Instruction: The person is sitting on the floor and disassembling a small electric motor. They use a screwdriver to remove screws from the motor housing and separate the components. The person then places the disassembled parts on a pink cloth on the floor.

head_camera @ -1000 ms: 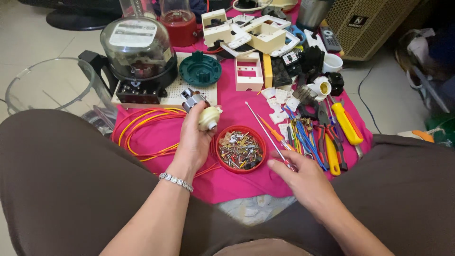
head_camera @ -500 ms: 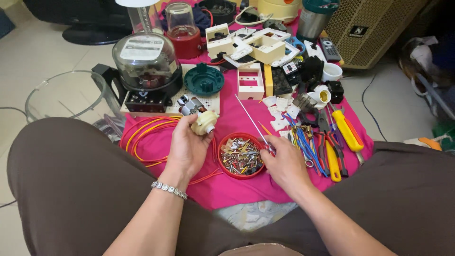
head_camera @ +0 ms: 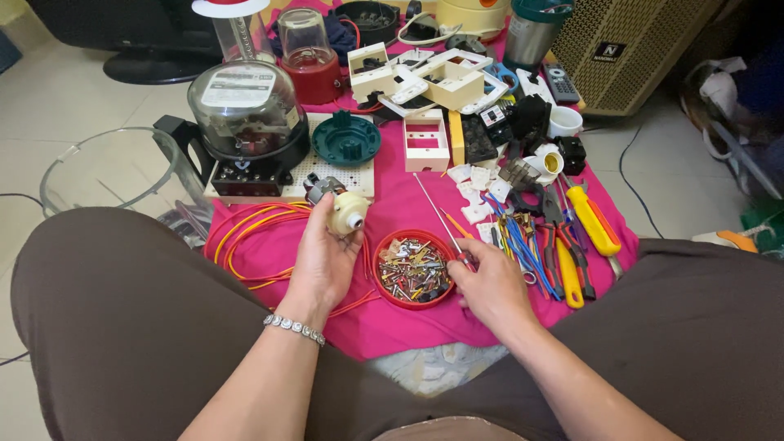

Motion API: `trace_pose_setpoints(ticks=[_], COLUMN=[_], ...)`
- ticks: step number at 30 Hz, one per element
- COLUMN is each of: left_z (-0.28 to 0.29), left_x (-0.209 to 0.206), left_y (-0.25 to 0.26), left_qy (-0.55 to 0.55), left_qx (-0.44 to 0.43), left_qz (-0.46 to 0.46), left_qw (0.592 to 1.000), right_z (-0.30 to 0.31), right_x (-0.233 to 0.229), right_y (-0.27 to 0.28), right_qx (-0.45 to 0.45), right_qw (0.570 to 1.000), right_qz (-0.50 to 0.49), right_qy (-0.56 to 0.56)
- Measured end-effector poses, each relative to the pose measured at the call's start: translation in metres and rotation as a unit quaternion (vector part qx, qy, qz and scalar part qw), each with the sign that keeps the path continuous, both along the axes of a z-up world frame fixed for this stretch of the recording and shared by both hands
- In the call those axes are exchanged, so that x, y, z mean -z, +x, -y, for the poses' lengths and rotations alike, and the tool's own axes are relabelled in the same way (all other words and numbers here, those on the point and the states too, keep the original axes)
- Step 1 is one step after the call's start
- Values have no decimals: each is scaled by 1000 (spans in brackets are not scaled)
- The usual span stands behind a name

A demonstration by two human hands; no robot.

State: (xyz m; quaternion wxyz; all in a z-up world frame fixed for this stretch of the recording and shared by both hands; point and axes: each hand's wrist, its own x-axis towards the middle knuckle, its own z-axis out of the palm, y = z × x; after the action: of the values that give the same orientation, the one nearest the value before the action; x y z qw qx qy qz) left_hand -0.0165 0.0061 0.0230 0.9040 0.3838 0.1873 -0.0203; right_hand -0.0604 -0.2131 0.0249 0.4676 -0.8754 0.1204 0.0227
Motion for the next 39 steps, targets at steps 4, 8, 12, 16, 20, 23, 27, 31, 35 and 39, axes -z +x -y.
trace_pose_setpoints(ticks=[4,8,12,16,20,23,27,31,35,39], left_z=[2,6,8,8,7,7,8,11,13,14], left_x=[1,-2,3,14,17,22,21,16,16,15], left_y=[0,0,2,6,11,13,13,12,12,15], left_qy=[26,58,89,101,98,92,109,120,136,144], left_qx=[4,11,12,10,6,1,-1,-1,-2,-12], left_qz=[-2,-4,1,0,1,-2,6,5,5,-2], left_qw=[1000,998,996,995,995,996,994,993,991,990], right_z=[11,18,22,22,10,20,28,25,19,15], right_x=[8,17,23,18,-13,-6,2,-9,-18,-42], right_y=[4,10,12,11,2,8,14,12,11,12], right_qx=[-36,-26,-52,-50,-17,33,128,125,119,151], right_qw=[990,984,975,976,991,996,986,980,969,958], right_qz=[73,65,80,59,33,19,52,53,62,106], right_qy=[-115,-165,-201,-203,-125,-80,91,144,208,218])
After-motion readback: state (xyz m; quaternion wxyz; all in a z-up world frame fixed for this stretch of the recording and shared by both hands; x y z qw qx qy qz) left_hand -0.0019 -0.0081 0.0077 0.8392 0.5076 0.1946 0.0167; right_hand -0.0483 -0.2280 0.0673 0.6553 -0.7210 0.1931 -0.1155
